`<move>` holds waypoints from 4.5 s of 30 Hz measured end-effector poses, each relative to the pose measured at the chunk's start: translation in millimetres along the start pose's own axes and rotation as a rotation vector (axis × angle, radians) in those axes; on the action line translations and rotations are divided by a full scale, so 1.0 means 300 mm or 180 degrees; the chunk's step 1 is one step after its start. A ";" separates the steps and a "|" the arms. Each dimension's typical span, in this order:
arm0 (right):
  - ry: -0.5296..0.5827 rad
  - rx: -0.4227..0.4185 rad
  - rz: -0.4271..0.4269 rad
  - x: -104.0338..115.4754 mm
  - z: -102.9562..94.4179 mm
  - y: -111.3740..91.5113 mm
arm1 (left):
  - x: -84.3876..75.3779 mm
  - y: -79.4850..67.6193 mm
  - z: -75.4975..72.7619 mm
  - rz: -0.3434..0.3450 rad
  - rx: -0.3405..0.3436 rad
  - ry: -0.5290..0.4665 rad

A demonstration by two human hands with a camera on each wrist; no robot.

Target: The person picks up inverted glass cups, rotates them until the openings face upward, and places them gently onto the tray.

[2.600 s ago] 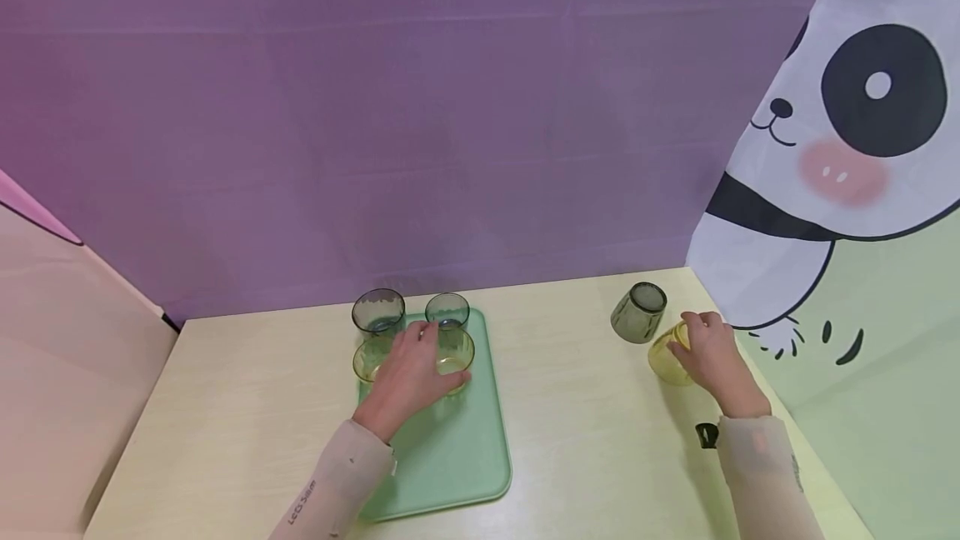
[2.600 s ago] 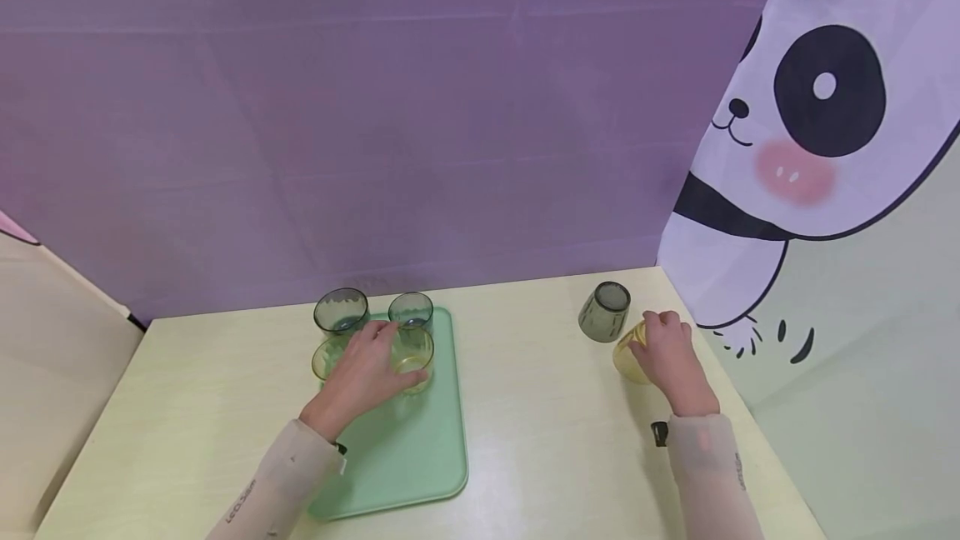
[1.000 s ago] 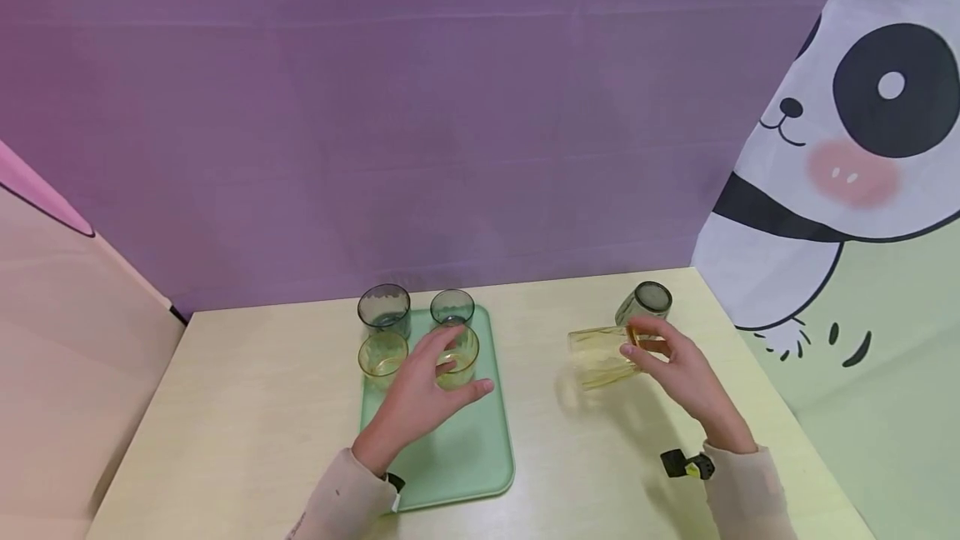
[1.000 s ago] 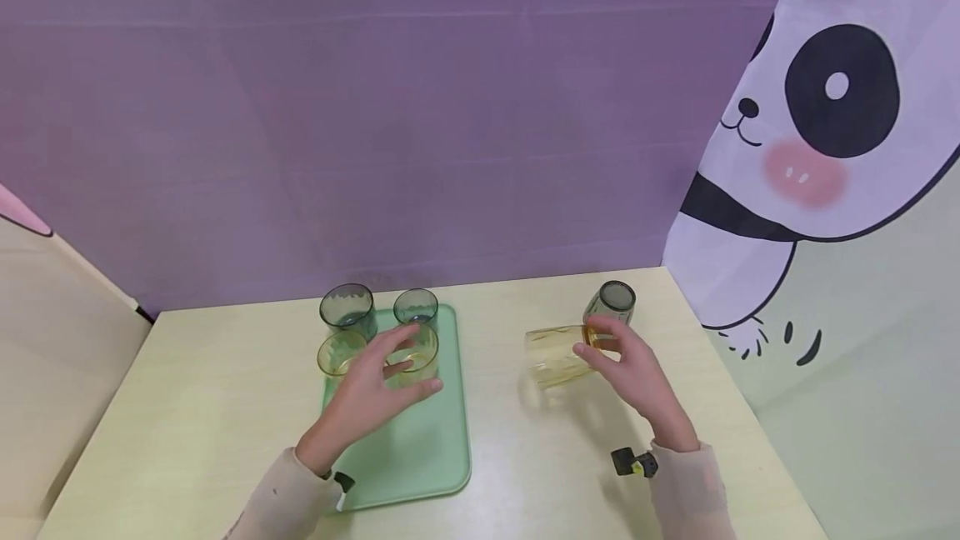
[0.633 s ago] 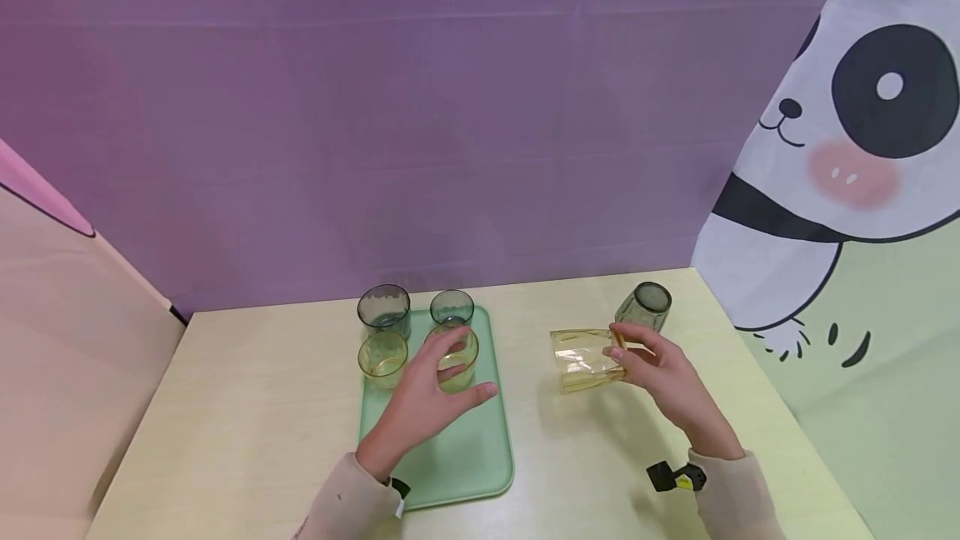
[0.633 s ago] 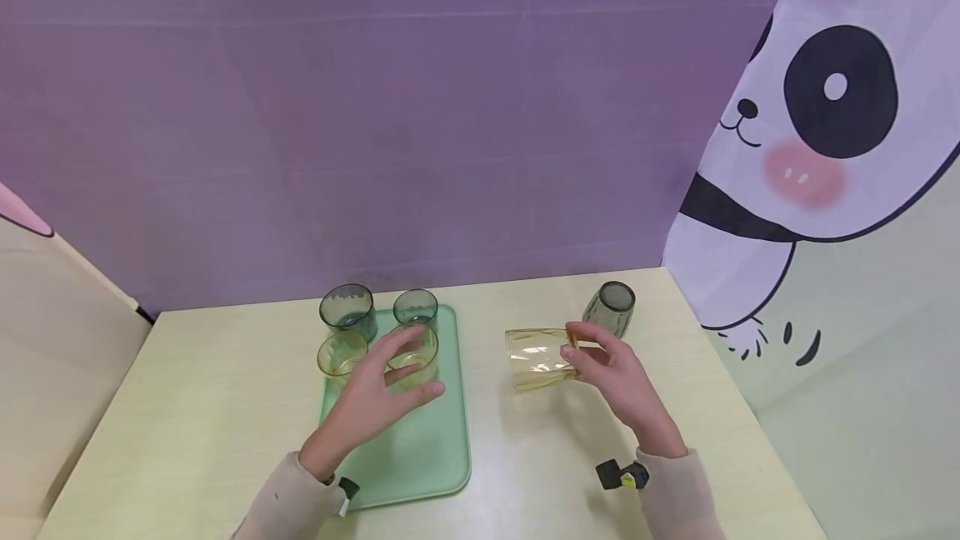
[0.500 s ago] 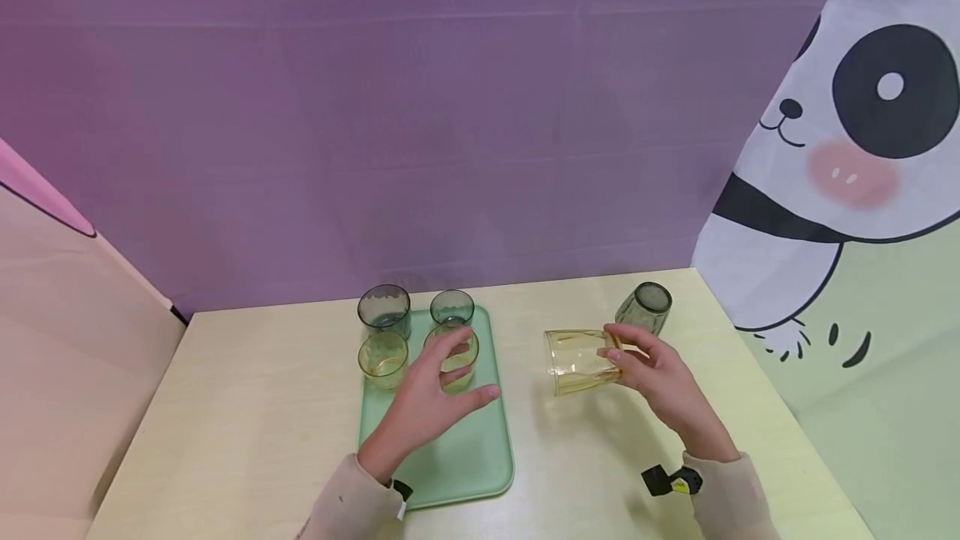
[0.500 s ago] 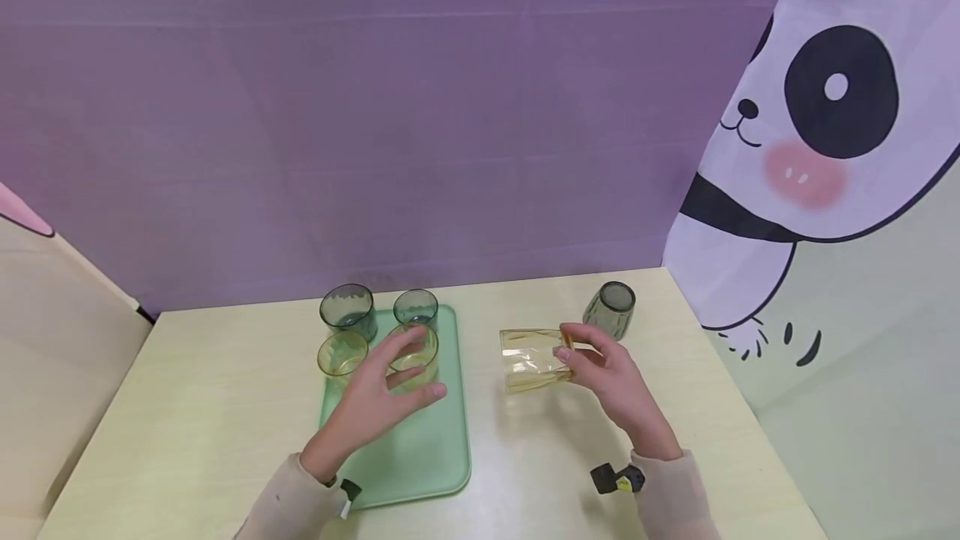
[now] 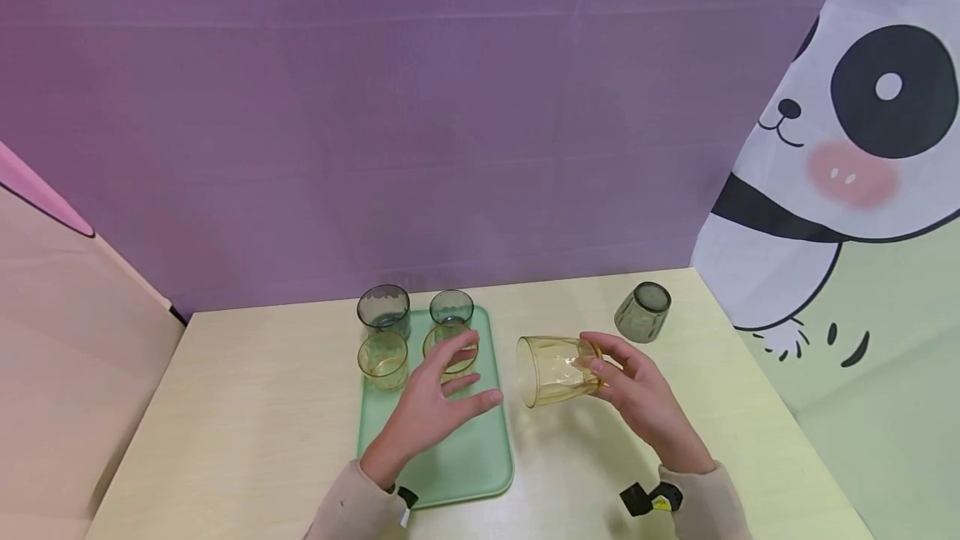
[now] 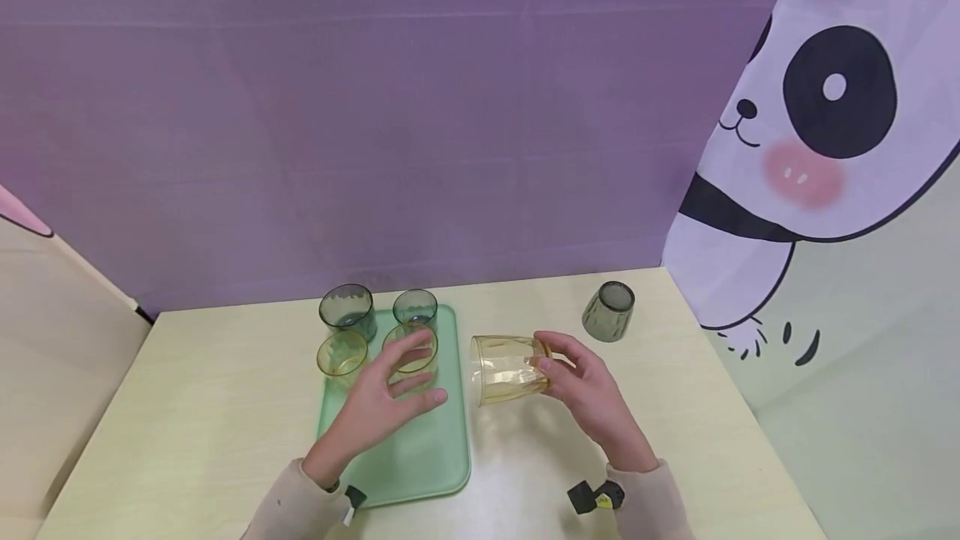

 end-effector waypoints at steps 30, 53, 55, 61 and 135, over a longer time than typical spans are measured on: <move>0.0475 0.0219 -0.0023 -0.058 0.123 0.039 | -0.018 -0.008 0.068 0.0036 -0.0009 -0.0420; 0.0251 0.0214 -0.0010 -0.046 0.145 0.049 | -0.037 0.002 0.036 0.0184 -0.0029 -0.0077; 0.0172 0.0196 -0.0033 -0.043 0.144 0.048 | -0.042 0.003 0.029 0.0145 -0.0016 -0.0019; -0.0081 0.0158 -0.0209 -0.029 0.133 0.041 | -0.056 -0.004 0.001 -0.0041 0.0034 0.0277; -0.4365 -0.1544 -0.1945 0.186 -0.131 0.044 | -0.032 -0.158 -0.281 -0.0825 0.0298 0.3000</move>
Point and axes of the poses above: each hand's wrist, its own y-axis towards the middle knuckle, its own z-axis out of the palm, x = y × z, the point moved 7 cm from there along y, towards the middle knuckle, and after that the axes turned 13 degrees about z, right-handed, at the moved point
